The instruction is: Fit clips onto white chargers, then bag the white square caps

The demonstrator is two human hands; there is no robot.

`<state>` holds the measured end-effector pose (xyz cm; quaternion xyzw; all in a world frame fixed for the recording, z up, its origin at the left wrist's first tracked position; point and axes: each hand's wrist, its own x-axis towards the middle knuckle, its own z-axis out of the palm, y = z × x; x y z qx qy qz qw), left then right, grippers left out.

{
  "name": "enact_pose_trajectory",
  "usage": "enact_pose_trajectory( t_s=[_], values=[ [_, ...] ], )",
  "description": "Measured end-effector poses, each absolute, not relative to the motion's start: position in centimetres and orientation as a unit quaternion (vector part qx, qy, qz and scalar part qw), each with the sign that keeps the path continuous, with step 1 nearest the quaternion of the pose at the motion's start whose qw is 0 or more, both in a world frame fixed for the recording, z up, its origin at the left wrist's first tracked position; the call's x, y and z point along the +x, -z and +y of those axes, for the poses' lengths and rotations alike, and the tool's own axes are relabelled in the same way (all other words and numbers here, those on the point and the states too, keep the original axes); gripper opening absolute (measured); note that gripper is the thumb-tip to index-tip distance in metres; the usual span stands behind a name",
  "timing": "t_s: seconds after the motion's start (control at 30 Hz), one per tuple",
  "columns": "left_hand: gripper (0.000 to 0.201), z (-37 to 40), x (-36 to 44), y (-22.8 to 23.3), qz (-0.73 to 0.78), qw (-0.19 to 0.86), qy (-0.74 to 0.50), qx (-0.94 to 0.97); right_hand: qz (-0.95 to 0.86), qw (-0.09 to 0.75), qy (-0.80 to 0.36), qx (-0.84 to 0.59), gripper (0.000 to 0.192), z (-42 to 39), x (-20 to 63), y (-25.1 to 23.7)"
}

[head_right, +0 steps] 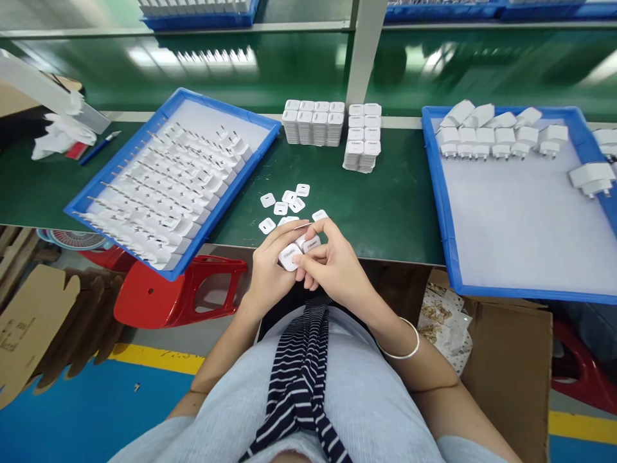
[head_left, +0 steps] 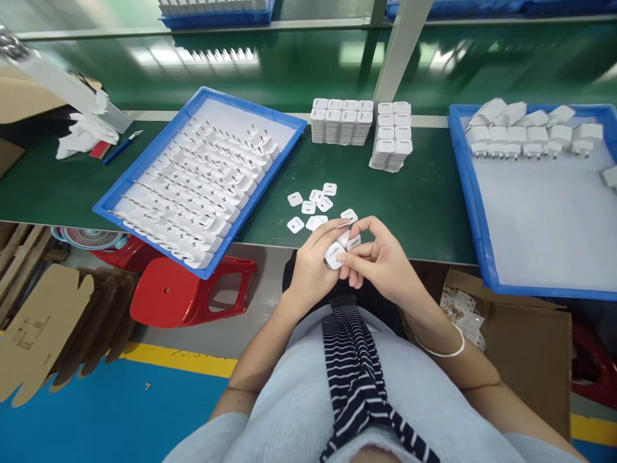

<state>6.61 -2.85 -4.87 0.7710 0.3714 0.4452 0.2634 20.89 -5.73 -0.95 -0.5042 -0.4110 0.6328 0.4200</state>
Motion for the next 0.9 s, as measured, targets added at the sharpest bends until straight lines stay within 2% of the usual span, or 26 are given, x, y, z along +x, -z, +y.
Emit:
enact_pose_trajectory(
  t_s=[0.13,0.27,0.43,0.53,0.77,0.9],
  values=[
    [0.027,-2.8,6.7,4.8,0.380,0.284,-0.447,0.758,-0.426,0.416,-0.610,-0.523,0.034,-5.6,20.8,1.2],
    [0.028,-2.8,6.7,4.8,0.381,0.342,-0.457,0.727,-0.465,0.423,-0.531,-0.569,0.036,-5.6,20.6,1.3],
    [0.030,-2.7,6.5,4.1,0.373,0.381,-0.472,0.702,-0.435,0.478,-0.566,-0.512,0.025,-6.3,20.7,1.0],
    [0.032,-2.7,6.3,3.7,0.366,0.388,-0.473,0.701,-0.422,0.507,-0.568,-0.492,0.022,-6.7,20.8,0.9],
    [0.036,-2.9,6.2,3.3,0.351,0.383,-0.479,0.707,-0.434,0.513,-0.570,-0.474,0.023,-7.3,21.0,1.0],
    [0.034,-3.2,6.3,3.1,0.349,0.351,-0.485,0.721,-0.427,0.500,-0.560,-0.505,0.032,-7.3,20.5,0.4]
  ],
)
